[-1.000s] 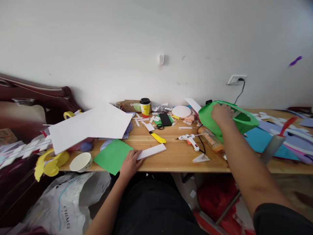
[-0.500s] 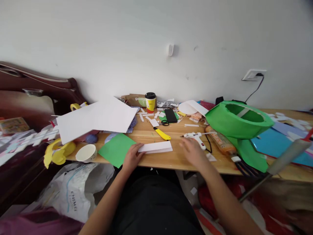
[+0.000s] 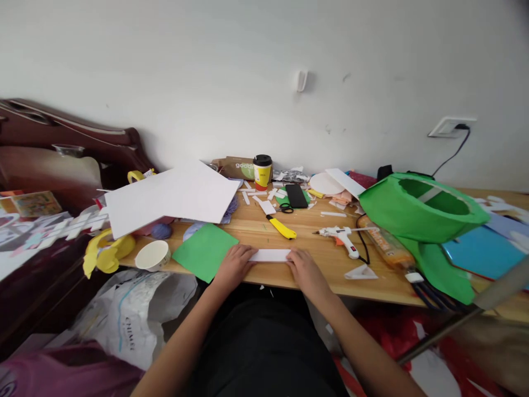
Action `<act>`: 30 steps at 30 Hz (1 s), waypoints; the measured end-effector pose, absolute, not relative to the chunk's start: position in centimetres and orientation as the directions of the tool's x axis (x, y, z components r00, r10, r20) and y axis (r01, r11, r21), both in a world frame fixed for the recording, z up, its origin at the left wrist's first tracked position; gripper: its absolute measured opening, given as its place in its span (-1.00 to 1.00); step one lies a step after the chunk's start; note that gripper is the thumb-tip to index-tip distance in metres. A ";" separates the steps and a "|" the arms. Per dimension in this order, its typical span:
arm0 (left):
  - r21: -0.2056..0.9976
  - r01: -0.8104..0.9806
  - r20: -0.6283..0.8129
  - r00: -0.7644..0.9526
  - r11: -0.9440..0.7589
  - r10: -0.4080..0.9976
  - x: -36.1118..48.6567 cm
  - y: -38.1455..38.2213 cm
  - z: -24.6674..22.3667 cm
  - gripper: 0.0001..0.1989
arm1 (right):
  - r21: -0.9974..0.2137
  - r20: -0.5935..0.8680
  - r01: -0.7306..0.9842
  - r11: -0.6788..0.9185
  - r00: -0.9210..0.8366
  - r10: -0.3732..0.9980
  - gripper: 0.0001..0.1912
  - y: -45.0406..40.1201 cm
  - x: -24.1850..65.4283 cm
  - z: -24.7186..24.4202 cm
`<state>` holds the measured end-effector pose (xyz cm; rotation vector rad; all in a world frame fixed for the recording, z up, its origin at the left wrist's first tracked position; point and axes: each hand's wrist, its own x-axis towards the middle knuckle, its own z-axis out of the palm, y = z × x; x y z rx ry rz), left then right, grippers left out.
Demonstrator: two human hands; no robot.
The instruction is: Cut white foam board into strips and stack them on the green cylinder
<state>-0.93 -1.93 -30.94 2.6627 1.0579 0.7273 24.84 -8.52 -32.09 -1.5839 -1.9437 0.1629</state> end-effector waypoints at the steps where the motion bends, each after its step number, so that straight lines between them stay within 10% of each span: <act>1: 0.339 0.581 0.368 0.641 -0.739 0.673 -0.8 -2.0 -30.8 -0.65 | -0.495 0.383 0.824 0.275 -0.077 0.921 -0.81 -8.6 25.1 -32.3; 30: 0.464 0.513 0.329 0.658 -0.722 0.678 -0.5 -1.5 -30.8 -0.64 | -0.525 0.452 0.806 0.273 -0.008 0.892 -0.70 -8.9 25.3 -33.6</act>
